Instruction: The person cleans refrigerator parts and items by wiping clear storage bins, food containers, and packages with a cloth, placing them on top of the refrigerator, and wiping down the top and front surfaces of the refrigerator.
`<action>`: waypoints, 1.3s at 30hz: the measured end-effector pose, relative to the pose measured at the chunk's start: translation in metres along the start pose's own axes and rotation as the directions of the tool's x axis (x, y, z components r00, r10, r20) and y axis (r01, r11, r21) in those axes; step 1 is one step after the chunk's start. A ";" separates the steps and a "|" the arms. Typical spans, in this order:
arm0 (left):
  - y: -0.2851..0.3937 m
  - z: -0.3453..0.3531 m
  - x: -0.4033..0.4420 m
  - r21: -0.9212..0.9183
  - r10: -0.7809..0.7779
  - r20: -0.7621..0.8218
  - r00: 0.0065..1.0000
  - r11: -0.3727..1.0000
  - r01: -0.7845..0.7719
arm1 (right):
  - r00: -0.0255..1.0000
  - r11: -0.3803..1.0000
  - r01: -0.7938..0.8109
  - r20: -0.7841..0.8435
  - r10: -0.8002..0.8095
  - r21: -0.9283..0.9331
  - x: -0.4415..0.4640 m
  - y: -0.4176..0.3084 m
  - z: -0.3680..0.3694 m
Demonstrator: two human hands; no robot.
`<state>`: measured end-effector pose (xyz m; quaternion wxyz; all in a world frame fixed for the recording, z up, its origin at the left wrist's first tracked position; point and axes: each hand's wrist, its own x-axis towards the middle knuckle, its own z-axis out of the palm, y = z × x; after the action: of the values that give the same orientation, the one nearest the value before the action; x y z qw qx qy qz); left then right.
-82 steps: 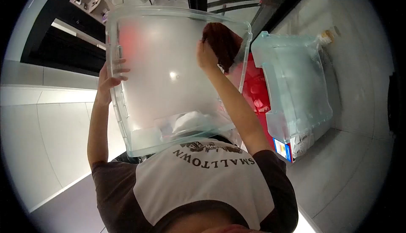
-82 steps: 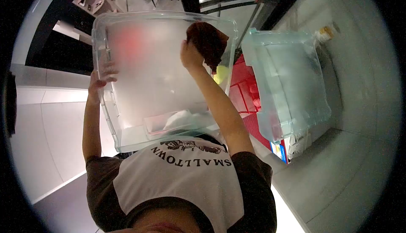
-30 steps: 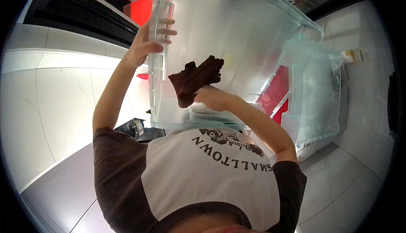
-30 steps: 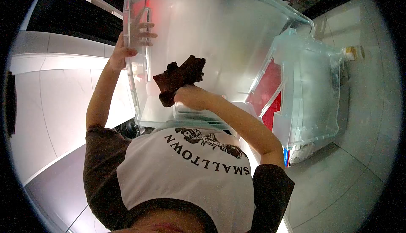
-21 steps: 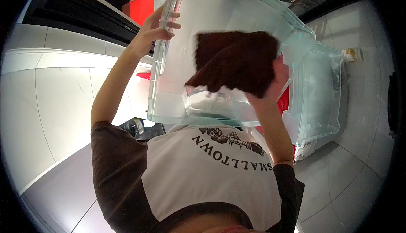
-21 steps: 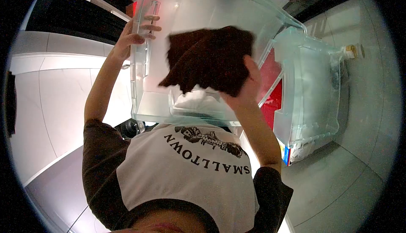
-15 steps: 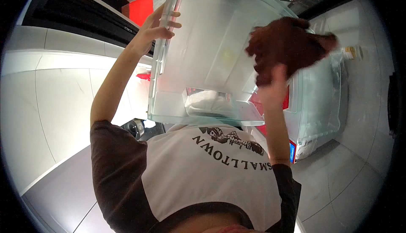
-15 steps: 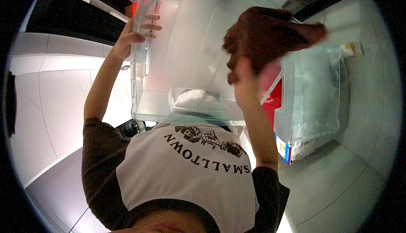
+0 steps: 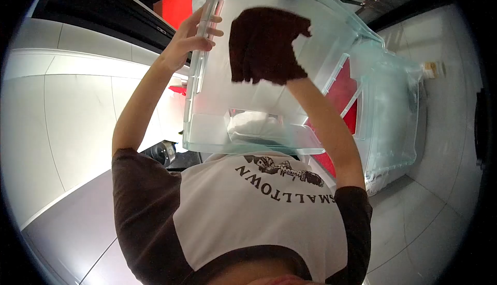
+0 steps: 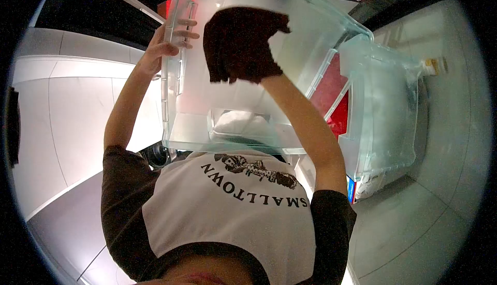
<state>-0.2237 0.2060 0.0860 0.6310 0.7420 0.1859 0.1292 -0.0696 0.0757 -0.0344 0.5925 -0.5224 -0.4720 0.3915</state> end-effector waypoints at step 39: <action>-0.018 -0.010 -0.003 -0.121 -0.069 -0.063 0.996 0.991 0.061 | 0.756 0.472 0.523 0.642 0.129 -0.710 -0.093 -0.069 0.004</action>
<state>-0.2331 0.2164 0.0698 0.6712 0.6920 0.2232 0.1444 -0.0985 -0.0222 0.0197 0.1039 -0.5234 -0.8280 0.1723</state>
